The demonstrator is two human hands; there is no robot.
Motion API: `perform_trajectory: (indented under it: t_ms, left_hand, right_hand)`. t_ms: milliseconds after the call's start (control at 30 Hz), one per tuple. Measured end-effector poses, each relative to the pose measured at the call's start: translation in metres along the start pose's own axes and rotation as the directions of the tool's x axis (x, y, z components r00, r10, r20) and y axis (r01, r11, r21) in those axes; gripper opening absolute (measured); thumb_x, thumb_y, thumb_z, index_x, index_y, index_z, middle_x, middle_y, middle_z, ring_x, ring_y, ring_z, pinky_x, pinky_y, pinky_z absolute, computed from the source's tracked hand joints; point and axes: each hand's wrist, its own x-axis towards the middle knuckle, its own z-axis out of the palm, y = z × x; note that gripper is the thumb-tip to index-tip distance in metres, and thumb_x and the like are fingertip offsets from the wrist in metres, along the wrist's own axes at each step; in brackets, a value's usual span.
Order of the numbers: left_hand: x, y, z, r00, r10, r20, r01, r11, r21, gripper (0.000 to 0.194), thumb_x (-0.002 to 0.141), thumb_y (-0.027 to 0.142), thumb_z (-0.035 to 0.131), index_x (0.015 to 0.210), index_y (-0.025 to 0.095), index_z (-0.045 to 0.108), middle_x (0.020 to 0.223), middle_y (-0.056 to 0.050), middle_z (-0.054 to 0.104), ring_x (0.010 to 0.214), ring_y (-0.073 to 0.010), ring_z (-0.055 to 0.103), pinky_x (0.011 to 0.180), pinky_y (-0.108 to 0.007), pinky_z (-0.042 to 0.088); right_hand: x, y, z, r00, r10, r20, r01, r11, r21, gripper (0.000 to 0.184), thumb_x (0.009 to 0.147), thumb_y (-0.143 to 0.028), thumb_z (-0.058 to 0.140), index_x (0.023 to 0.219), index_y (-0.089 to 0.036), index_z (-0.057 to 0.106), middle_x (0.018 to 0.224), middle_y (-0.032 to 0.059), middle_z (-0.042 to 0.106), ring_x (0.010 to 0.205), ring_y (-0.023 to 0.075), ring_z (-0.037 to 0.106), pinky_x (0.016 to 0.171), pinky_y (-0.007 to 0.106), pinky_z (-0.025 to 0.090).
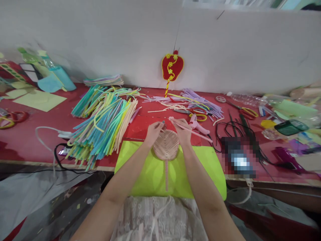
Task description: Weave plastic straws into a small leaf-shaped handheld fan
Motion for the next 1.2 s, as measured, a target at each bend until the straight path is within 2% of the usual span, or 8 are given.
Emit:
perform_trajectory:
  t_ms: [133,300,433,567,733,867,1033,1200]
  left_hand:
    - [-0.001,-0.001,0.002,0.996,0.029,0.083,-0.030,1.000,0.010,0.031,0.074,0.044,0.052,0.068,0.015,0.061,0.064,-0.002,0.060,0.061,-0.0108,0.055,0.060,-0.022,0.046]
    - [0.003,-0.005,-0.003,0.997,0.057,-0.055,-0.057,0.998,0.003,0.027,0.075,0.040,0.051,0.072,0.015,0.060,0.066,-0.001,0.060,0.063,-0.0106,0.055,0.059,-0.022,0.045]
    - [0.003,-0.003,-0.006,0.982,0.134,-0.130,-0.130,0.991,0.043,0.022,0.076,0.035,0.052,0.071,0.016,0.060,0.069,-0.001,0.061,0.066,-0.0105,0.055,0.067,-0.022,0.044]
    - [0.002,0.001,-0.005,0.979,0.131,-0.157,-0.124,0.991,0.056,0.022,0.076,0.035,0.051,0.072,0.016,0.060,0.068,-0.001,0.061,0.065,-0.0108,0.055,0.066,-0.023,0.044]
    - [0.010,-0.003,-0.020,0.973,0.107,-0.206,-0.077,0.986,0.150,0.023,0.080,0.031,0.045,0.076,0.015,0.061,0.074,-0.004,0.064,0.068,-0.0125,0.058,0.068,-0.024,0.044]
    - [0.014,-0.008,-0.044,0.958,0.132,-0.256,0.011,0.871,0.491,0.021,0.079,0.031,0.048,0.070,0.017,0.062,0.075,-0.007,0.065,0.071,-0.0166,0.059,0.073,-0.028,0.042]
    - [0.010,-0.008,-0.054,0.993,-0.068,-0.092,0.113,0.703,0.703,0.025,0.074,0.040,0.054,0.070,0.017,0.062,0.077,-0.008,0.065,0.073,-0.0183,0.058,0.070,-0.028,0.041]
    - [0.007,-0.007,-0.051,0.995,-0.077,0.056,0.011,0.677,0.736,0.024,0.066,0.034,0.064,0.081,0.015,0.063,0.082,-0.007,0.063,0.076,-0.0170,0.057,0.070,-0.027,0.042]
  right_hand:
    - [-0.005,0.002,-0.001,0.990,-0.031,0.137,0.038,0.998,-0.044,0.024,0.078,-0.033,0.053,0.096,-0.026,0.067,0.093,0.0041,0.065,0.086,0.0177,0.059,0.080,0.031,0.046]
    - [-0.004,0.003,0.002,0.990,0.028,0.137,-0.029,1.000,0.000,0.020,0.076,-0.032,0.053,0.088,-0.026,0.069,0.091,0.0031,0.067,0.087,0.0186,0.060,0.082,0.032,0.046]
    - [-0.002,0.004,0.002,0.975,0.131,0.177,-0.153,0.982,0.114,0.022,0.072,-0.035,0.057,0.087,-0.023,0.068,0.080,0.0036,0.067,0.072,0.0168,0.059,0.069,0.030,0.047]
    - [-0.003,0.007,0.003,0.955,0.206,0.212,-0.243,0.955,0.169,0.024,0.069,-0.039,0.060,0.083,-0.022,0.068,0.077,0.0036,0.066,0.059,0.0130,0.054,0.055,0.026,0.043]
    - [0.000,0.012,0.004,0.953,0.284,0.104,-0.302,0.913,0.274,0.030,0.071,-0.043,0.059,0.085,-0.019,0.067,0.057,-0.0017,0.056,0.042,0.0055,0.036,0.041,0.022,0.030]
    - [0.007,0.022,0.003,0.934,0.357,-0.011,-0.326,0.864,0.385,0.029,0.068,-0.044,0.062,0.082,-0.019,0.065,0.058,-0.0044,0.053,0.041,0.0027,0.034,0.039,0.020,0.030]
    - [0.010,0.035,0.003,0.873,0.484,-0.061,-0.398,0.779,0.485,0.027,0.058,-0.041,0.071,0.075,-0.021,0.064,0.071,-0.0026,0.061,0.057,0.0051,0.052,0.045,0.017,0.039]
    - [0.009,0.037,0.004,0.852,0.523,-0.011,-0.452,0.746,0.489,0.030,0.060,-0.044,0.069,0.078,-0.020,0.066,0.080,0.0010,0.066,0.065,0.0093,0.058,0.049,0.018,0.045]
